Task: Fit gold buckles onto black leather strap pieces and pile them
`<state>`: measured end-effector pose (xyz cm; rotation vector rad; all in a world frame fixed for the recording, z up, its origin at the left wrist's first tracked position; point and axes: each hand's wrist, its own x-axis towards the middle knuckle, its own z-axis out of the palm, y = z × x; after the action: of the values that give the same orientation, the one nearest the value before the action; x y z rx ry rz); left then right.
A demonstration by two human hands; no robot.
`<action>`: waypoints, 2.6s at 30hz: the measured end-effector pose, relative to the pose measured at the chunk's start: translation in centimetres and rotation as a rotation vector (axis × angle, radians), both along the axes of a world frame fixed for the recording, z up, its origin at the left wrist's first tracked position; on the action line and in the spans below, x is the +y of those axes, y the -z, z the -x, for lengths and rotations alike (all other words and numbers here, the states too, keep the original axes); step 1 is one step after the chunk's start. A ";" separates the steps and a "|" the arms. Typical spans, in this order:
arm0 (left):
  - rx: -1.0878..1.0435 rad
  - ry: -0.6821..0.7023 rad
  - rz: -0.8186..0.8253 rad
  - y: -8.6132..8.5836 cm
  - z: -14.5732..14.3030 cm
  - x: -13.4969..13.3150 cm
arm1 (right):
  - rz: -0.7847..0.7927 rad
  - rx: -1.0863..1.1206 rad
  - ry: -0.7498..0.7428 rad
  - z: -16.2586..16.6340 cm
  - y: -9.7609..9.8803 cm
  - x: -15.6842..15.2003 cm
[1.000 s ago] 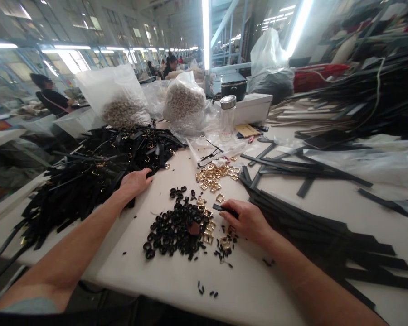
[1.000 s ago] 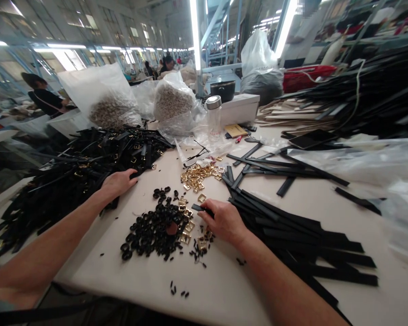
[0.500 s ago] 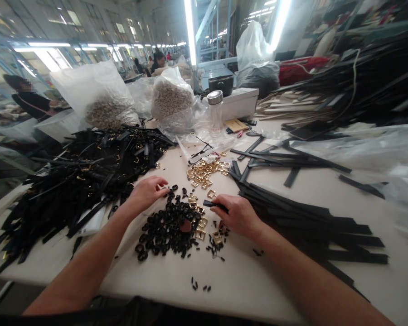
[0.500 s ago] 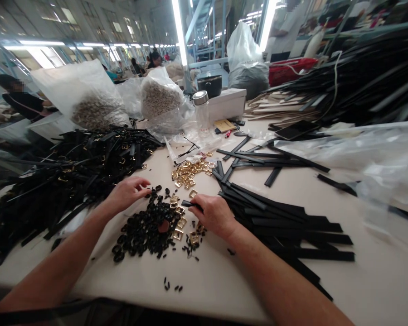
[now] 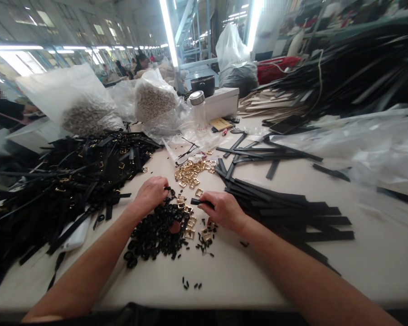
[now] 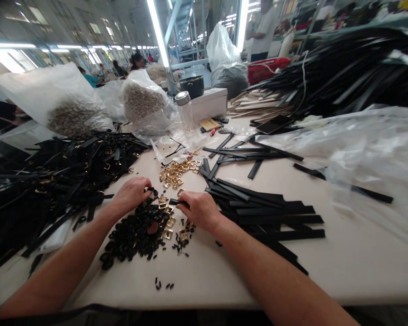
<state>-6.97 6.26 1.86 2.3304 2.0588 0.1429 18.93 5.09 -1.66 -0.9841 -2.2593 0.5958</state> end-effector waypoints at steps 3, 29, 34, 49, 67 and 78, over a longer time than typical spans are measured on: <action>-0.233 -0.022 0.013 0.1 -1.3 -1.0 | -0.004 0.022 0.024 0.0 -0.1 0.0; -1.521 -0.295 0.276 1.0 -6.9 -4.8 | -0.083 0.085 0.044 0.3 0.2 -0.4; -1.495 -0.227 0.291 0.6 -7.3 -5.1 | -0.032 0.071 -0.031 0.2 -0.3 -0.7; -1.519 -0.066 0.272 1.3 -7.6 -5.4 | -0.080 0.136 -0.057 0.6 0.3 -1.0; -1.578 -0.187 0.270 -0.1 -7.0 -5.6 | -0.273 0.018 -0.021 0.7 -0.6 -1.7; -1.411 -0.221 0.244 -0.1 -5.4 -5.0 | -0.279 -0.103 -0.002 0.1 -0.6 -1.0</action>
<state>-1.57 1.26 1.92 1.1103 1.3603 1.0688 18.86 4.12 -1.03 -0.8899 -2.3532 0.2255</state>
